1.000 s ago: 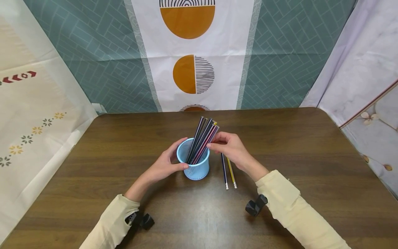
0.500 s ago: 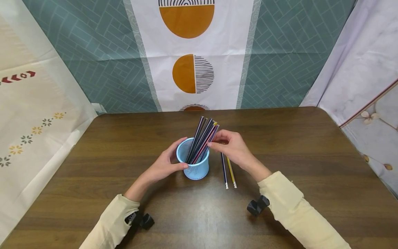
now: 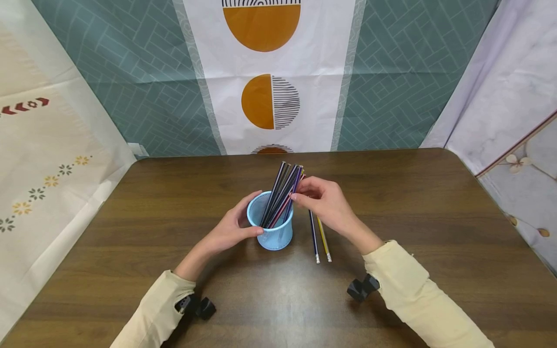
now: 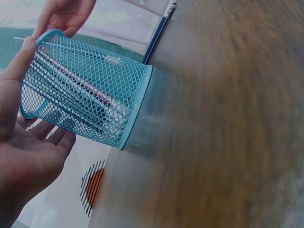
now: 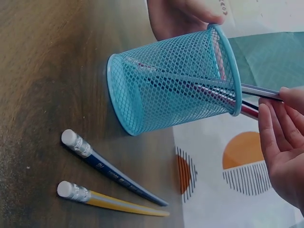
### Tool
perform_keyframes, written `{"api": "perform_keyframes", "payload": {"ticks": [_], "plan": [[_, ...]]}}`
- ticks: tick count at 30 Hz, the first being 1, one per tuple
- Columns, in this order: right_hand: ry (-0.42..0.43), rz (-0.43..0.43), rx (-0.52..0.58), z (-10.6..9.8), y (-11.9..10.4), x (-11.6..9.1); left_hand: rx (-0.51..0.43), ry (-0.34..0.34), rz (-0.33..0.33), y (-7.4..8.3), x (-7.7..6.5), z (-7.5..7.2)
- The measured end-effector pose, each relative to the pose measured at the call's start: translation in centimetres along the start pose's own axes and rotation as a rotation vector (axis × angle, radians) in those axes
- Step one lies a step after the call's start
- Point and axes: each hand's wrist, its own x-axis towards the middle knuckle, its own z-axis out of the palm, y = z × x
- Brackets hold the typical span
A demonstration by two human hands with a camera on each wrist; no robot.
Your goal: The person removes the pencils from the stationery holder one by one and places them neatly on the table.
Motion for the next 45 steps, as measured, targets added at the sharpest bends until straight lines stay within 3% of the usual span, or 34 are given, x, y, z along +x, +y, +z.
{"api": "perform_keyframes", "payload": {"ticks": [19, 45], "plan": [[0.005, -0.145, 0.069, 1.5, -1.1, -0.2, 0.011, -0.005, -0.013, 0.1, 0.2, -0.1], [0.101, -0.237, -0.036, 1.3, -3.8, 1.0, 0.018, 0.0, -0.018, 0.0, -0.1, 0.0]]}}
